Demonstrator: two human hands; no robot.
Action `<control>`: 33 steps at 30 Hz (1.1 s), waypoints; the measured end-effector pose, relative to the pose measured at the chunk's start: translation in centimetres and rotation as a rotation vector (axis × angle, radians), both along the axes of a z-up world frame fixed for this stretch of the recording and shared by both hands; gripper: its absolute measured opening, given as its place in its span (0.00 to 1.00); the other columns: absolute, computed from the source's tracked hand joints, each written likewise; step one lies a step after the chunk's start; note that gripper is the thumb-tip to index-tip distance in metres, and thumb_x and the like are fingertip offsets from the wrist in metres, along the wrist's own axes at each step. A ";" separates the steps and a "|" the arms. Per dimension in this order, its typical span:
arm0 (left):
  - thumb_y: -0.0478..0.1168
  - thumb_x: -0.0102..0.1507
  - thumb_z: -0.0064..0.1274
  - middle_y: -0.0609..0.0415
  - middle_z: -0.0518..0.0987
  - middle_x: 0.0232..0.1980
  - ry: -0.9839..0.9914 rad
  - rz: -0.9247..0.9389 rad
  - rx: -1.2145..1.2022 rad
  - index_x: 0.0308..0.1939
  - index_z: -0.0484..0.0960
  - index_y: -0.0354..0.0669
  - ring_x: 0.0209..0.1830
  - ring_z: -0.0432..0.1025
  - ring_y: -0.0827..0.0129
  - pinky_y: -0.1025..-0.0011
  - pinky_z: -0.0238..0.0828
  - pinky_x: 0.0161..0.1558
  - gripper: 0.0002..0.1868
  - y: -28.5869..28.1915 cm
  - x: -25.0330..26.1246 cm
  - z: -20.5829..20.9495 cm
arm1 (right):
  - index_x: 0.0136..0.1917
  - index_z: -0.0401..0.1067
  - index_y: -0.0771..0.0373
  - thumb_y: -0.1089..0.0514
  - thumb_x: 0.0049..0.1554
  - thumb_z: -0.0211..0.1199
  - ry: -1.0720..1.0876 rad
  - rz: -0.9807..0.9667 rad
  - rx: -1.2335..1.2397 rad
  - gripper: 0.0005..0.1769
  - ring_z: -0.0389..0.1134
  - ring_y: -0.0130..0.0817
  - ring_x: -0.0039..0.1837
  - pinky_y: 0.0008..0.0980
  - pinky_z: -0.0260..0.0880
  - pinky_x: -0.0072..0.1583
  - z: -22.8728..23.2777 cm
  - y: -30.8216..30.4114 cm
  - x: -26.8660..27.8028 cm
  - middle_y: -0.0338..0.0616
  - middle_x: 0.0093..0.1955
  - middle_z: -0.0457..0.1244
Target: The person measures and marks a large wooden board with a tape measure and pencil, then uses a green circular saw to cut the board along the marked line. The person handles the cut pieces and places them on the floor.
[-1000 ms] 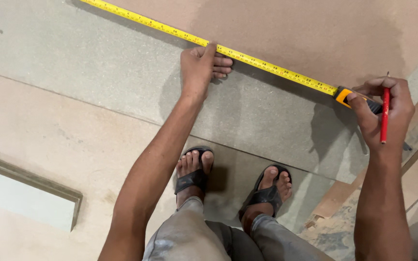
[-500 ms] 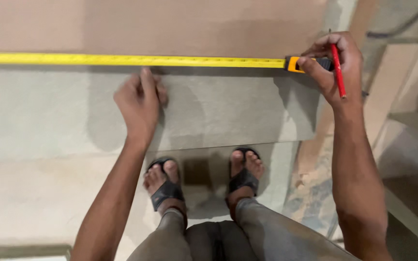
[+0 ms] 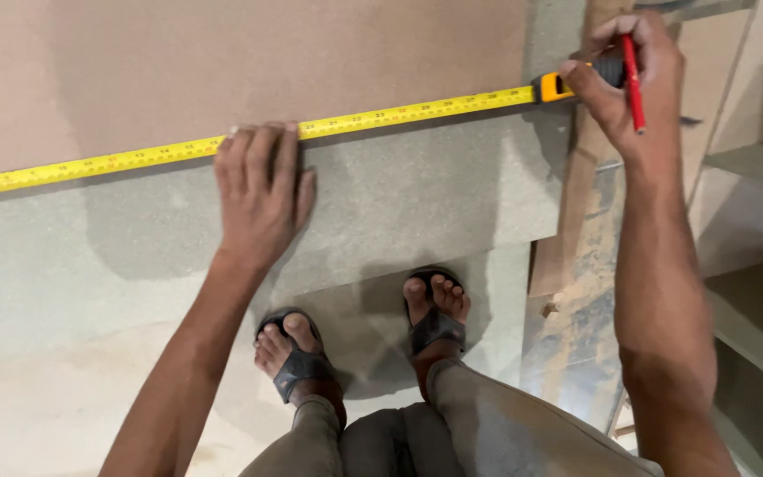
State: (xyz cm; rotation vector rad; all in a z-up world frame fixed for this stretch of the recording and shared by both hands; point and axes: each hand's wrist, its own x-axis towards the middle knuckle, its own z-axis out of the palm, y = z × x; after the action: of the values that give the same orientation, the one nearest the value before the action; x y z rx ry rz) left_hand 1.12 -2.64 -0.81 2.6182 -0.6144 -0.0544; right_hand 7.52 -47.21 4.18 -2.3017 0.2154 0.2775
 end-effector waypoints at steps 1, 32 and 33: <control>0.45 0.69 0.60 0.41 0.66 0.70 0.005 -0.007 -0.015 0.73 0.71 0.32 0.72 0.59 0.47 0.45 0.54 0.74 0.32 -0.2 0.0 -0.2 | 0.58 0.67 0.68 0.53 0.61 0.78 0.020 0.004 0.007 0.24 0.60 0.23 0.45 0.24 0.64 0.49 0.1 0.4 0.2 0.41 0.46 0.62; 0.38 0.70 0.57 0.52 0.68 0.69 -0.131 -0.091 0.103 0.74 0.71 0.39 0.72 0.61 0.61 0.59 0.51 0.78 0.27 -2.4 0.6 -1.3 | 0.51 0.72 0.70 0.70 0.63 0.62 0.059 0.177 0.366 0.02 0.71 0.25 0.47 0.21 0.71 0.49 0.9 18.7 2.4 0.45 0.48 0.67; 0.39 0.70 0.57 0.52 0.68 0.69 -0.130 -0.094 0.103 0.73 0.72 0.39 0.72 0.61 0.61 0.59 0.52 0.78 0.27 -2.4 0.7 -1.3 | 0.52 0.72 0.70 0.71 0.64 0.65 0.038 0.271 0.311 0.04 0.71 0.25 0.46 0.20 0.70 0.46 0.8 18.6 2.3 0.47 0.49 0.68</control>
State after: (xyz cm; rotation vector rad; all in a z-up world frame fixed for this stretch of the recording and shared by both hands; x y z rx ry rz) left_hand 1.83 -5.02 -2.09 2.7064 -0.7994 0.0567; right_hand 9.85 -28.63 5.02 -2.0147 -0.1166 0.4591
